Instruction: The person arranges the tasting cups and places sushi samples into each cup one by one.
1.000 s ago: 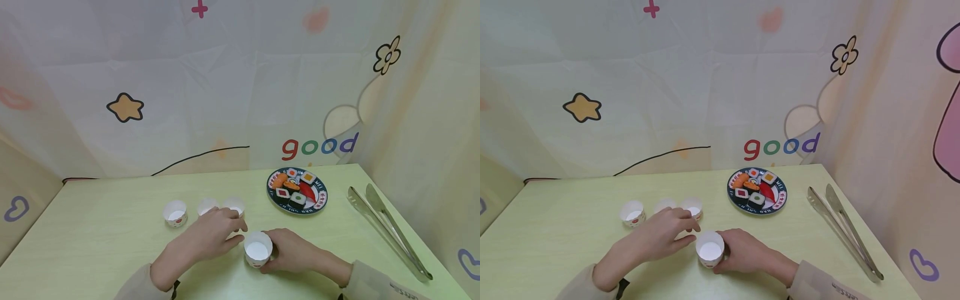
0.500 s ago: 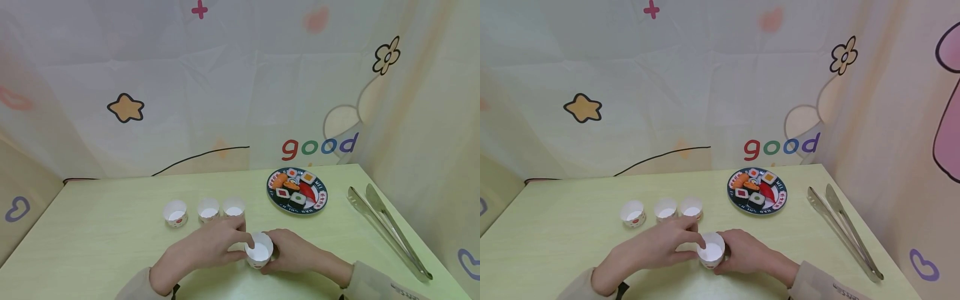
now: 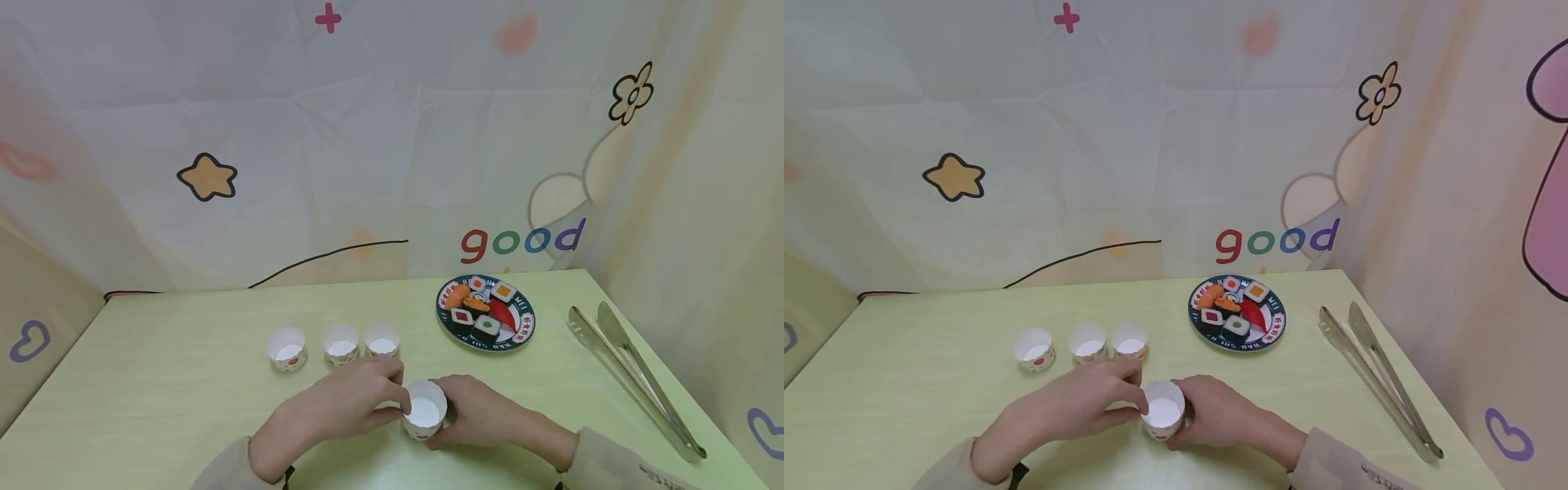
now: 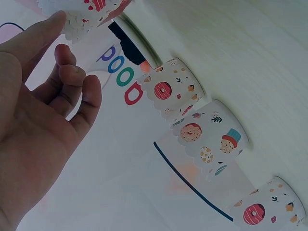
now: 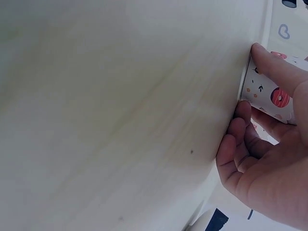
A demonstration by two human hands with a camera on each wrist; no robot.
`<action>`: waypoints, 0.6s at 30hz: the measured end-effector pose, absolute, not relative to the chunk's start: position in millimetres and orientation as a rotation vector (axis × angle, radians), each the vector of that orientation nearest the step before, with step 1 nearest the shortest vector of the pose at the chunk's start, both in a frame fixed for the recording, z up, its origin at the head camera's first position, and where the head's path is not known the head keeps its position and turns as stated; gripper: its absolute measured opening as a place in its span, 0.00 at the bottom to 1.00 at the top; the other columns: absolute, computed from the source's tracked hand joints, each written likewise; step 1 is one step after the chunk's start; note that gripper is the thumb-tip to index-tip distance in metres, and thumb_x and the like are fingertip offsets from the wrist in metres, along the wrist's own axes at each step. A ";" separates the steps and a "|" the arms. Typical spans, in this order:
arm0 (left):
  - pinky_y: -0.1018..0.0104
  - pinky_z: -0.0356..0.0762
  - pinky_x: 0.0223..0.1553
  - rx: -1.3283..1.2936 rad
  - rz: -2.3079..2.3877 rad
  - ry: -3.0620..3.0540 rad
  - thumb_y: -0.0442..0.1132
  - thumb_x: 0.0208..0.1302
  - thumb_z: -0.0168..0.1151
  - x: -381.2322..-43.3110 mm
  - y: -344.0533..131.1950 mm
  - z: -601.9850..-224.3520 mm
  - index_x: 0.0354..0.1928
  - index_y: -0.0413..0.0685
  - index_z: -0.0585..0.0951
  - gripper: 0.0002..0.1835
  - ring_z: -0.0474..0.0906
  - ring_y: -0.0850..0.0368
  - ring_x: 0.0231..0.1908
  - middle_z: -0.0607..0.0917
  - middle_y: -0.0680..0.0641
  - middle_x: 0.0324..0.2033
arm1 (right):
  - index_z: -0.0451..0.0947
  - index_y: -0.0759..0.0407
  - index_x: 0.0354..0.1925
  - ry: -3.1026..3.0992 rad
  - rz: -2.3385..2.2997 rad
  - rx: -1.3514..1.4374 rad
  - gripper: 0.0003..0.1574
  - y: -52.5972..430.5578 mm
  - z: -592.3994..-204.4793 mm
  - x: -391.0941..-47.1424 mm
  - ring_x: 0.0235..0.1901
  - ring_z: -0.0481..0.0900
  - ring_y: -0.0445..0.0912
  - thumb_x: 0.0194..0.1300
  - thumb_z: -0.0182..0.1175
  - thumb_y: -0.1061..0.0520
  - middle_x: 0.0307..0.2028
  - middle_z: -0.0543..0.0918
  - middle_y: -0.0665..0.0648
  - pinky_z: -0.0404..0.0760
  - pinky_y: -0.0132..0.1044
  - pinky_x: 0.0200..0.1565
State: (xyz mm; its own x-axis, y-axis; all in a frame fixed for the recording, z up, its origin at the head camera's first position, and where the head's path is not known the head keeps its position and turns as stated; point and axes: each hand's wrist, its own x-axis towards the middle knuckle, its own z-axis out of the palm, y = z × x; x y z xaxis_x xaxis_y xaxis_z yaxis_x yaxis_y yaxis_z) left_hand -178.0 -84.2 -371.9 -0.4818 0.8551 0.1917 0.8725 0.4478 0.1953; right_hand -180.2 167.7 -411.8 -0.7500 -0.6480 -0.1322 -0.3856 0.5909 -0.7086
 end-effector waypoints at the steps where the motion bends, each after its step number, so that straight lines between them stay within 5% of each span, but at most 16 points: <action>1: 0.74 0.68 0.39 -1.565 -0.413 -2.614 0.41 0.65 0.74 -178.0 -84.1 -371.7 0.37 0.59 0.90 0.02 0.68 0.64 0.33 0.73 0.58 0.32 | 0.80 0.49 0.56 2.444 -0.958 -0.831 0.33 167.7 -411.9 -180.4 0.48 0.78 0.38 0.55 0.80 0.47 0.48 0.82 0.37 0.76 0.45 0.59; 18: 0.78 0.64 0.35 -1.643 -0.456 -2.573 0.40 0.65 0.74 -178.1 -83.4 -370.5 0.38 0.55 0.91 0.02 0.68 0.67 0.31 0.75 0.59 0.28 | 0.80 0.49 0.56 2.440 -0.957 -0.840 0.32 168.4 -413.1 -181.4 0.48 0.78 0.37 0.55 0.80 0.47 0.48 0.82 0.37 0.76 0.44 0.58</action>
